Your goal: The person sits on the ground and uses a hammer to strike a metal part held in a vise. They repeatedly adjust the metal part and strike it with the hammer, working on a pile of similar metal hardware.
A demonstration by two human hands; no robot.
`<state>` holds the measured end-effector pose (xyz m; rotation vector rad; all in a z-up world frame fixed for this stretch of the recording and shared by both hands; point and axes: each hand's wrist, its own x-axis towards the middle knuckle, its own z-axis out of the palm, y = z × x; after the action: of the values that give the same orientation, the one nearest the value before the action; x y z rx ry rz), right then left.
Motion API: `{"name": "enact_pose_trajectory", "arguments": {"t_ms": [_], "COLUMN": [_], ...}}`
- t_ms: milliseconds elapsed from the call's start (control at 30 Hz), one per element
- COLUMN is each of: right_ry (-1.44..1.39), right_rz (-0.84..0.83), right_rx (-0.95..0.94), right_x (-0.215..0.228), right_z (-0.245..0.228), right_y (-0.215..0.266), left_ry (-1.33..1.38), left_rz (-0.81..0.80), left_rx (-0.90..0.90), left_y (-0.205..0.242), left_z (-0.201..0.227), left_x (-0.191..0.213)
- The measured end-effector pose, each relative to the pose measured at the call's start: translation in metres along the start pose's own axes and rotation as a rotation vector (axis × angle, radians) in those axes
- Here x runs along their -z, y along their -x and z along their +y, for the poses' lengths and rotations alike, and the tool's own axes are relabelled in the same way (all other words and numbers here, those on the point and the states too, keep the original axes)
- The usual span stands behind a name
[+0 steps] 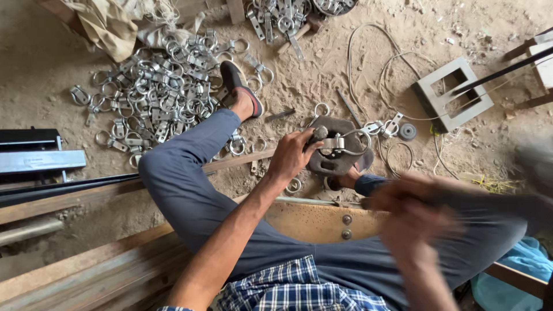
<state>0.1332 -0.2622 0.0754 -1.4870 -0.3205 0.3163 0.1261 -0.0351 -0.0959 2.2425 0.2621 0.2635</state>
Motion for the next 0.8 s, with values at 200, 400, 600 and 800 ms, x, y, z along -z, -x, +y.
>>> {"name": "enact_pose_trajectory", "arguments": {"t_ms": [200,400,600,800], "right_ry": [0.631,0.035,0.369,0.326], "right_rz": [-0.025,0.246,0.320,0.328], "right_rx": [0.205,-0.422,-0.602,-0.575], "right_x": [-0.002,0.066,0.105,0.109], "right_z": [0.020,0.007,0.017,0.029], "right_y": [0.010,0.061,0.108,0.094], "left_ry": [0.097,0.289,0.499,0.451], "left_rz": [0.227,0.120,0.278,0.272], "left_rx": [-0.193,0.130,0.032,0.149], "left_y": [-0.006,0.013,0.039,0.027], "left_z": [0.009,0.016,0.037,0.045], "left_x": [-0.001,0.025,0.044,0.033]}}
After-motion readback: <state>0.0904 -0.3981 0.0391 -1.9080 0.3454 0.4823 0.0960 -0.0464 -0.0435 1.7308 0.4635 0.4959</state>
